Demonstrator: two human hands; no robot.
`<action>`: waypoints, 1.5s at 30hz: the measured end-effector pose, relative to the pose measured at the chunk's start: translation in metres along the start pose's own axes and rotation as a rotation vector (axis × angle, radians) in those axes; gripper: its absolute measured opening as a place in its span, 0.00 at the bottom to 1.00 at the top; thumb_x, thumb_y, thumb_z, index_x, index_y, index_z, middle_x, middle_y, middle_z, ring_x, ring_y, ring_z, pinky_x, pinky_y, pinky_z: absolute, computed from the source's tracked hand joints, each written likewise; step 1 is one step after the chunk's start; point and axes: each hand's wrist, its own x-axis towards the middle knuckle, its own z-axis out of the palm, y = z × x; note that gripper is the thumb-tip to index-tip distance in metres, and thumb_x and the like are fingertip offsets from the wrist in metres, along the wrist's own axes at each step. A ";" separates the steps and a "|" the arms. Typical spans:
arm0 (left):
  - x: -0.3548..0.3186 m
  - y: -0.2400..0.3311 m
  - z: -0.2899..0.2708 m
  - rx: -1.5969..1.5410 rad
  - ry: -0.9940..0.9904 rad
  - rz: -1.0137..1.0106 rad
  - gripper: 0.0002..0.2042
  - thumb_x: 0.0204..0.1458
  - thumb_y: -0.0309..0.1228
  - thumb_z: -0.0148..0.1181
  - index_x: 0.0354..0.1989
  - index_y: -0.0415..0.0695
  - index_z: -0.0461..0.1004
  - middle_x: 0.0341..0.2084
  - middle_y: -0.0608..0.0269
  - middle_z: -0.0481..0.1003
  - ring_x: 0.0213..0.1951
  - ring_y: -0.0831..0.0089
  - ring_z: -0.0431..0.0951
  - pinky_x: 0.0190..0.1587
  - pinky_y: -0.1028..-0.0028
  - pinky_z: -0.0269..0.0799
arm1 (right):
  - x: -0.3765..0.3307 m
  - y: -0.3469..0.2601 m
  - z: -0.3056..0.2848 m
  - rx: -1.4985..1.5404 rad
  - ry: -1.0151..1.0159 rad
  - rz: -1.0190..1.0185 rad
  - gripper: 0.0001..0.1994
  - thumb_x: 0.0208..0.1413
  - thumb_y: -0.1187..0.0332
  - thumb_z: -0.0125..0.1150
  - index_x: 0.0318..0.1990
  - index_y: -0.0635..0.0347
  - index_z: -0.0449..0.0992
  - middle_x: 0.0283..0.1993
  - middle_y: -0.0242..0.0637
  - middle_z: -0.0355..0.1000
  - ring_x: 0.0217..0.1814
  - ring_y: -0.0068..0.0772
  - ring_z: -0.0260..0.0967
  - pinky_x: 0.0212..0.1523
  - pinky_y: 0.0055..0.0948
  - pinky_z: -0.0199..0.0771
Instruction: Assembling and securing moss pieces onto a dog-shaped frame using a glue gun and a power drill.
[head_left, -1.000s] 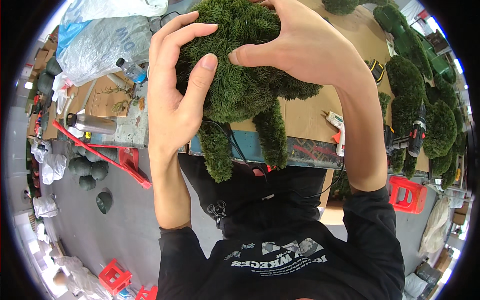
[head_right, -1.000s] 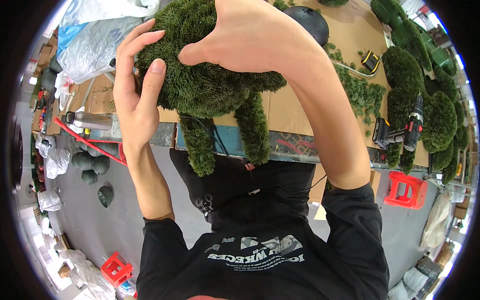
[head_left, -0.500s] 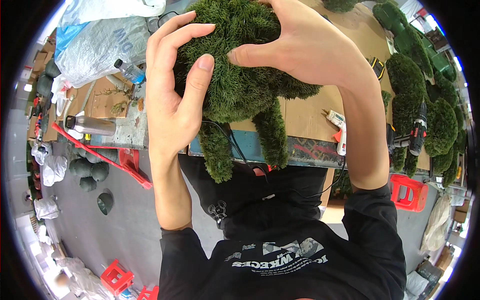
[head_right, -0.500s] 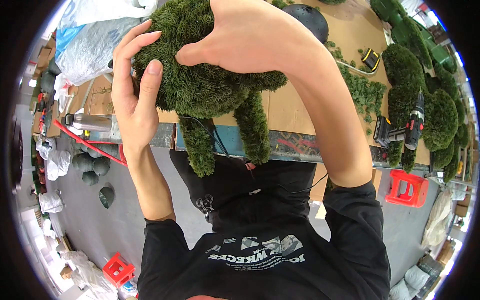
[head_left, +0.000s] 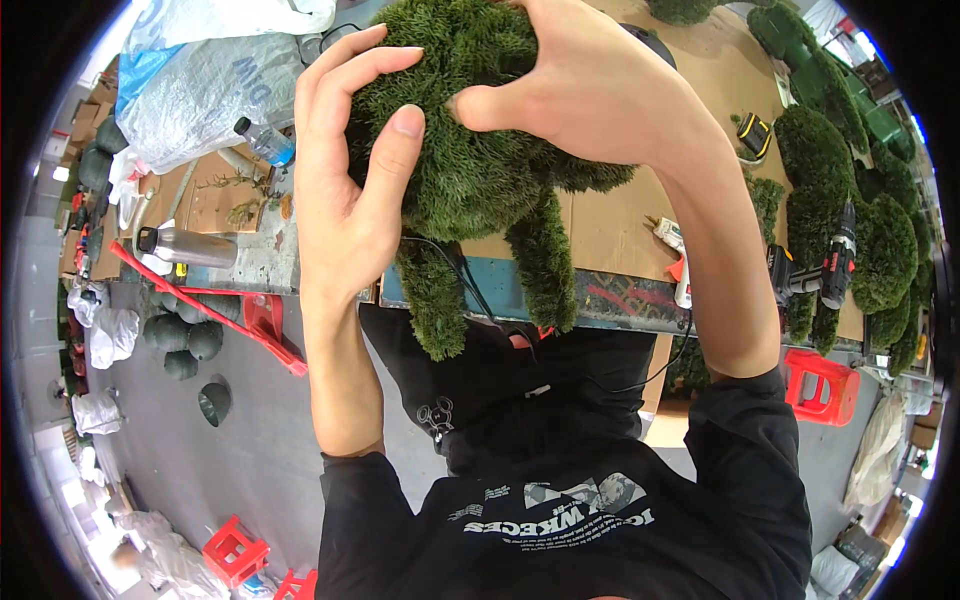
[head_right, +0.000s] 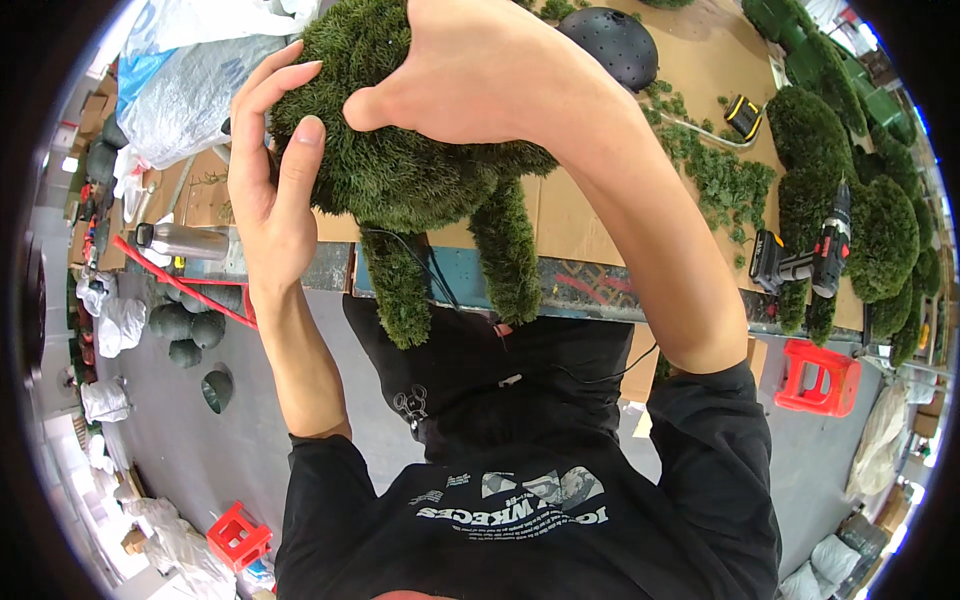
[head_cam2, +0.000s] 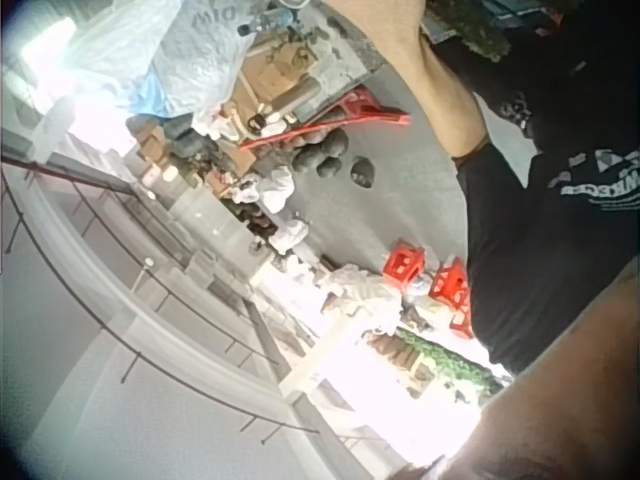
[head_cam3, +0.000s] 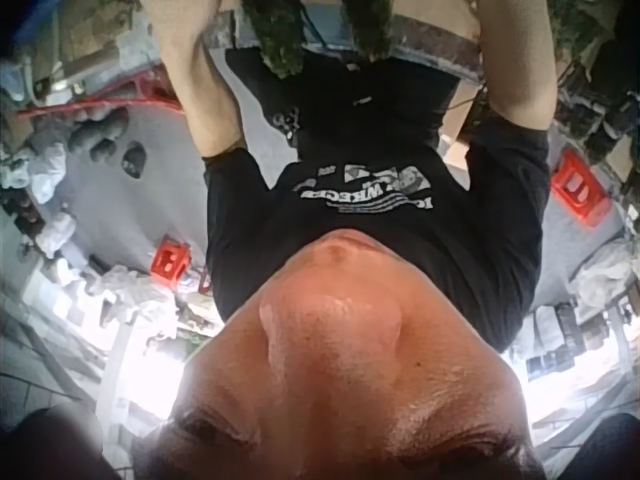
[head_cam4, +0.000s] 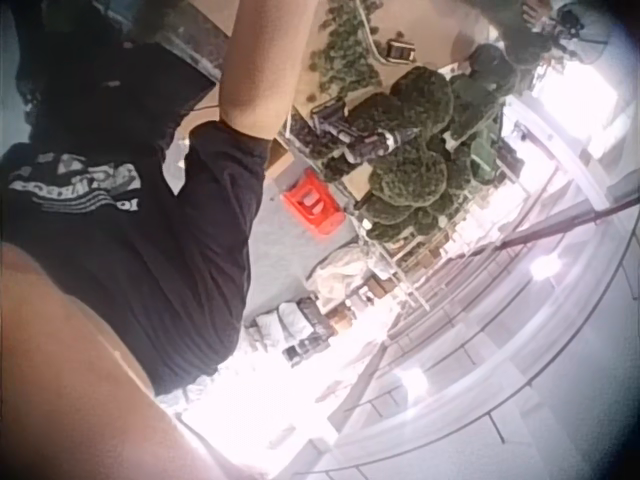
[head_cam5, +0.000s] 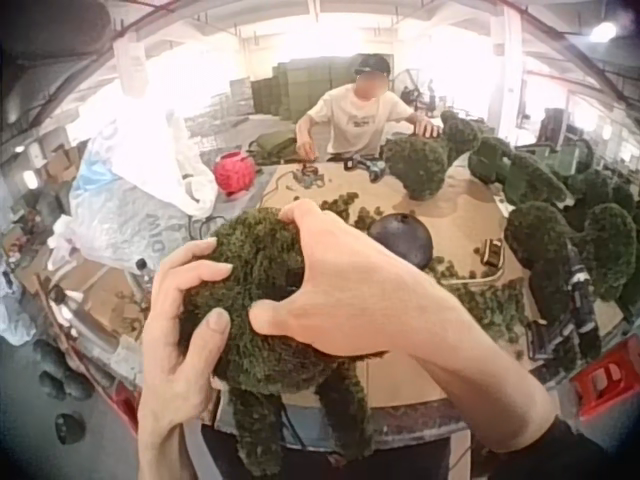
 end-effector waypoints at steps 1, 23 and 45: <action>0.000 -0.001 0.000 -0.006 0.007 0.006 0.17 0.62 0.32 0.62 0.59 0.45 0.77 0.64 0.51 0.70 0.65 0.57 0.69 0.68 0.62 0.61 | -0.003 0.001 0.008 -0.153 0.107 -0.049 0.42 0.51 0.60 0.72 0.66 0.82 0.60 0.57 0.71 0.70 0.63 0.55 0.72 0.61 0.40 0.74; 0.006 0.026 0.008 -0.101 0.022 -0.252 0.24 0.61 0.29 0.67 0.65 0.42 0.72 0.71 0.48 0.64 0.69 0.60 0.66 0.71 0.63 0.59 | -0.175 0.069 0.132 0.965 0.062 0.169 0.03 0.64 0.77 0.63 0.42 0.65 0.78 0.39 0.33 0.79 0.39 0.20 0.76 0.43 0.24 0.76; -0.031 0.052 0.002 0.259 0.024 -0.009 0.28 0.64 0.34 0.64 0.68 0.30 0.65 0.72 0.41 0.60 0.74 0.52 0.60 0.75 0.52 0.56 | -0.103 0.085 0.058 0.090 0.776 -0.239 0.15 0.46 0.76 0.75 0.43 0.59 0.82 0.59 0.48 0.75 0.61 0.53 0.72 0.67 0.51 0.67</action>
